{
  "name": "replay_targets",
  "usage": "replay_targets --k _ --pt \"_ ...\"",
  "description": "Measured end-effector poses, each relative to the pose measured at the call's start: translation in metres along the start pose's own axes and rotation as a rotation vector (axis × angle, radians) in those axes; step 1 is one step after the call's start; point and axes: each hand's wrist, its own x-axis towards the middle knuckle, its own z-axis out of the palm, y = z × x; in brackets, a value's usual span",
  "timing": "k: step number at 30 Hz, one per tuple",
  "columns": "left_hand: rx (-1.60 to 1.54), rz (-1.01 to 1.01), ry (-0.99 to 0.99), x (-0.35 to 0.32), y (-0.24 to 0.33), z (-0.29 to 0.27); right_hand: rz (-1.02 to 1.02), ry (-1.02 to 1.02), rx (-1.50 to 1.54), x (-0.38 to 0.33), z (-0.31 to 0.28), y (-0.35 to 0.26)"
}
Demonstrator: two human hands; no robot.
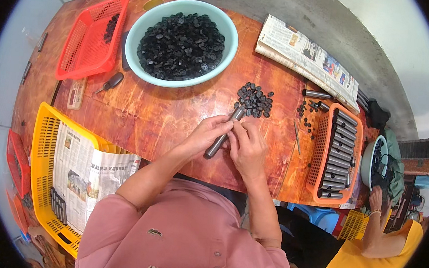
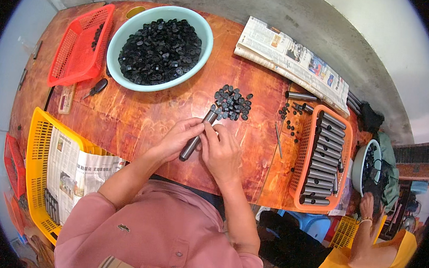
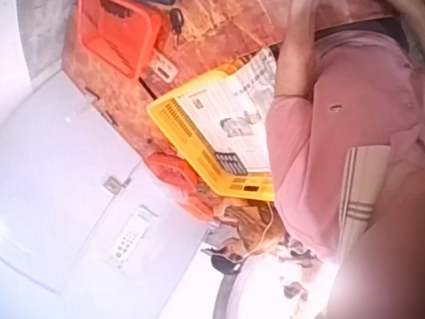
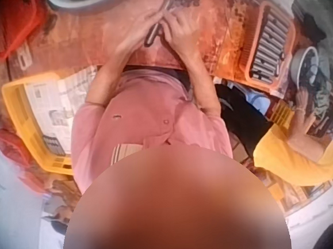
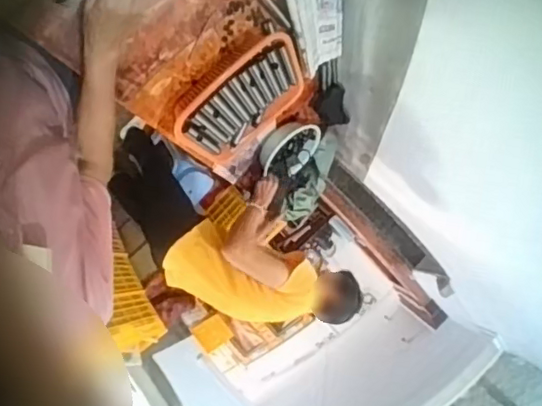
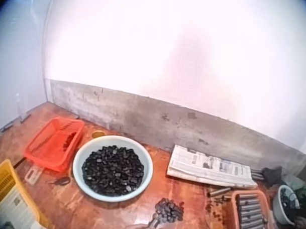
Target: The person repeatedly picks small black circular pieces from a bowl and inserts them into a metal tube held in the other hand. They use a thin metal rod to push the pieces into the tube and occasionally place the filled tube into a yellow basket.
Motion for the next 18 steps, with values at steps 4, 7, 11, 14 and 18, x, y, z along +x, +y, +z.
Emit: replay_targets --k 4,7,11,14,18 --pt "-0.015 -0.113 -0.021 -0.009 0.008 0.006 0.349 0.12 0.311 -0.006 -0.002 0.002" --pt "0.159 -0.201 -0.038 -0.021 0.011 0.016 0.695 -0.021 0.819 -0.012 -0.006 0.014" --pt "0.243 -0.263 -0.039 -0.033 0.009 0.034 0.853 -0.101 1.01 -0.016 -0.018 0.008" --pt "0.279 -0.232 -0.045 -0.036 0.001 0.035 0.852 -0.086 1.042 -0.022 -0.019 0.009" --pt "0.309 -0.173 -0.066 -0.039 -0.006 0.038 0.854 -0.067 1.109 -0.028 -0.022 0.012"
